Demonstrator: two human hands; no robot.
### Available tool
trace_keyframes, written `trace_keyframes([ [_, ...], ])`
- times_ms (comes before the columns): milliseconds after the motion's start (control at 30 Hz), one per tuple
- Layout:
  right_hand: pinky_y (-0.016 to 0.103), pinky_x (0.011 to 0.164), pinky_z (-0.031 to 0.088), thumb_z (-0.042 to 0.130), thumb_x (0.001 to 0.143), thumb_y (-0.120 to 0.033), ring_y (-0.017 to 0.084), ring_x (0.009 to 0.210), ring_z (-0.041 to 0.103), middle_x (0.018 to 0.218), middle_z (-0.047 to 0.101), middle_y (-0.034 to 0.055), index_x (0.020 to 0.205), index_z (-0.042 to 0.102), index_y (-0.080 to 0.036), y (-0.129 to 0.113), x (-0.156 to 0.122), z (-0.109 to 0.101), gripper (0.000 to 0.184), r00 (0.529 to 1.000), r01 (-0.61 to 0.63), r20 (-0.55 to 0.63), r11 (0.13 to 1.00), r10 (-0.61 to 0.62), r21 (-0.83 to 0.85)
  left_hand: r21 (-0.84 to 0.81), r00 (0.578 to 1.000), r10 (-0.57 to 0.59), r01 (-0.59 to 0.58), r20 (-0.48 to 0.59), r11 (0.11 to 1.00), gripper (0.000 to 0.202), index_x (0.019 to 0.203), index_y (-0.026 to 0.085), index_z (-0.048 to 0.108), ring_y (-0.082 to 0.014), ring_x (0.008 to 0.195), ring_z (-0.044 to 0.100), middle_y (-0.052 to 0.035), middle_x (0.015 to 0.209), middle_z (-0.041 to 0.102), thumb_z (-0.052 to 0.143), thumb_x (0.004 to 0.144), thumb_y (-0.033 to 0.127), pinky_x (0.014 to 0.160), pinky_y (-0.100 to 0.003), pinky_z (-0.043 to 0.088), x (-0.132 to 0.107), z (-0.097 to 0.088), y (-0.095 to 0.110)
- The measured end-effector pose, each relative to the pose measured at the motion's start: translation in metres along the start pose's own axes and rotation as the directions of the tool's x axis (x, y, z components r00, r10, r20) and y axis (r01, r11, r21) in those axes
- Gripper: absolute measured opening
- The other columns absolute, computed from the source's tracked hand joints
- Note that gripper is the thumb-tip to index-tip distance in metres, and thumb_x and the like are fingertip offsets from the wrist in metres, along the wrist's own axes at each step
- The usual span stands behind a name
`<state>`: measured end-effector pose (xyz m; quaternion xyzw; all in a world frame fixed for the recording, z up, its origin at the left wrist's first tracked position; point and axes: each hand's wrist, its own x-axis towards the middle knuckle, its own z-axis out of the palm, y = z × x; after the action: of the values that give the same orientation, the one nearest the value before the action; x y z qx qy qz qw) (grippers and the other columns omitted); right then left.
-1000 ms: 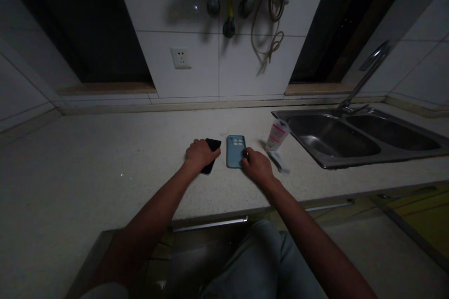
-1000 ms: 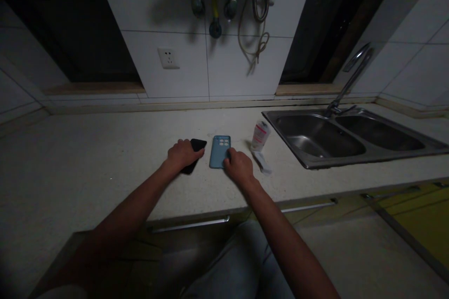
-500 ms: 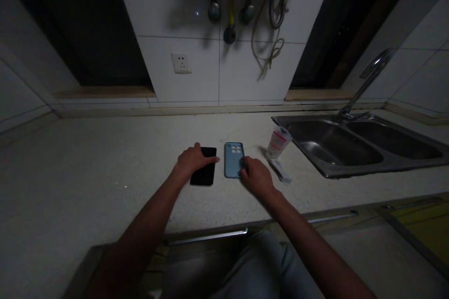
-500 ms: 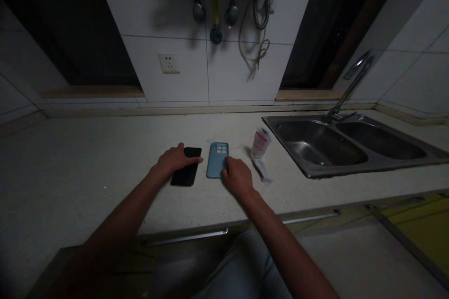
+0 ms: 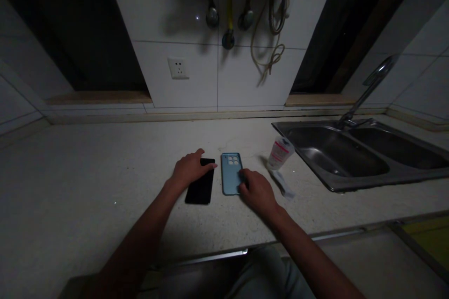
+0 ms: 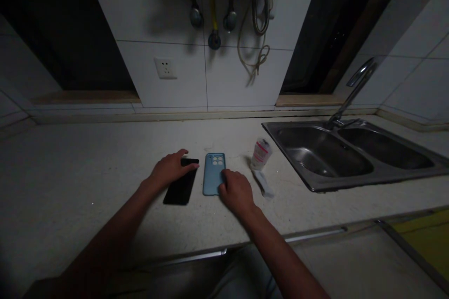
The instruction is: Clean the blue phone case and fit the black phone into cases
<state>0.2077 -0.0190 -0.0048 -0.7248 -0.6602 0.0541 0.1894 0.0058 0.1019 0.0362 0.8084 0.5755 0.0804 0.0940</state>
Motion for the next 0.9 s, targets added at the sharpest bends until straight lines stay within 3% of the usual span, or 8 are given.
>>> trace_keyframes([
  [233,0.031,0.080,0.039,0.053,0.079,-0.020,0.024,0.092,0.062,0.104,0.072,0.0095,0.118,0.064,-0.017,0.000,-0.002,-0.005,0.041,0.999,-0.030,0.026,0.997,0.028,0.075,0.003,0.997,-0.026,0.026,0.069,1.000,0.049,0.101,0.024,0.068,-0.0289,0.100,0.068,-0.0128,0.109,0.073,0.057,0.081,0.067,0.077,-0.034,0.049,0.005,0.005,-0.010],
  [367,0.031,0.077,0.043,0.053,0.079,-0.023,0.022,0.086,0.062,0.098,0.072,0.0088,0.120,0.065,-0.016,0.002,-0.004,-0.006,0.043,0.999,-0.017,-0.038,0.977,0.026,0.211,0.011,0.999,-0.040,0.040,0.033,0.999,0.053,0.114,0.021,0.065,-0.0309,0.104,0.067,-0.0149,0.114,0.071,0.059,0.083,0.064,0.080,-0.036,0.049,0.006,0.003,-0.010],
  [500,0.031,0.069,0.045,0.045,0.085,-0.028,0.020,0.072,0.059,0.081,0.067,0.0060,0.108,0.068,-0.017,0.005,-0.008,-0.006,0.035,0.966,0.101,-0.257,0.922,-0.001,0.374,-0.005,0.991,0.091,-0.092,-0.097,0.996,0.051,0.131,0.020,0.058,-0.0273,0.109,0.065,-0.0125,0.117,0.071,0.048,0.094,0.055,0.090,-0.035,0.048,0.000,0.002,0.003],
  [600,0.033,0.066,0.046,0.042,0.087,-0.033,0.019,0.065,0.055,0.074,0.060,0.0043,0.095,0.066,-0.021,0.013,-0.011,-0.006,0.028,0.866,0.154,-0.495,0.908,0.065,0.389,-0.056,0.959,0.237,-0.248,-0.158,0.967,0.041,0.129,0.020,0.060,-0.0222,0.107,0.065,-0.0090,0.113,0.072,0.043,0.099,0.043,0.096,-0.032,0.047,-0.010,0.004,0.018],
  [733,0.034,0.066,0.047,0.048,0.086,-0.040,0.018,0.069,0.052,0.084,0.052,0.0033,0.106,0.053,-0.021,0.037,-0.008,-0.014,0.027,0.474,0.167,-0.825,0.889,0.307,0.426,-0.084,0.898,0.420,-0.432,-0.130,0.898,0.037,0.124,0.021,0.064,-0.0210,0.111,0.064,-0.0084,0.119,0.070,0.040,0.100,0.035,0.099,-0.034,0.047,-0.022,0.011,0.033],
  [767,0.035,0.070,0.048,0.051,0.086,-0.041,0.018,0.072,0.053,0.089,0.051,0.0038,0.113,0.049,-0.021,0.044,-0.006,-0.019,0.034,0.409,0.174,-0.849,0.885,0.334,0.432,-0.093,0.882,0.456,-0.467,-0.117,0.879,0.036,0.124,0.021,0.064,-0.0212,0.112,0.064,-0.0088,0.120,0.070,0.040,0.100,0.033,0.100,-0.035,0.048,-0.024,0.013,0.035],
  [833,0.038,0.077,0.050,0.055,0.085,-0.044,0.020,0.084,0.056,0.099,0.052,0.0070,0.123,0.043,-0.020,0.059,0.000,-0.029,0.046,0.392,0.144,-0.847,0.885,0.360,0.443,-0.110,0.847,0.520,-0.530,-0.110,0.841,0.036,0.122,0.020,0.065,-0.0216,0.113,0.064,-0.0097,0.121,0.069,0.040,0.099,0.031,0.099,-0.036,0.049,-0.027,0.018,0.038],
  [900,0.040,0.085,0.050,0.063,0.083,-0.046,0.024,0.102,0.057,0.115,0.053,0.0138,0.129,0.042,-0.020,0.074,0.007,-0.039,0.056,0.519,0.092,-0.779,0.882,0.353,0.461,-0.116,0.802,0.582,-0.596,-0.138,0.794,0.035,0.119,0.019,0.067,-0.0217,0.111,0.065,-0.0103,0.119,0.070,0.041,0.099,0.030,0.096,-0.036,0.052,-0.029,0.022,0.039],
])
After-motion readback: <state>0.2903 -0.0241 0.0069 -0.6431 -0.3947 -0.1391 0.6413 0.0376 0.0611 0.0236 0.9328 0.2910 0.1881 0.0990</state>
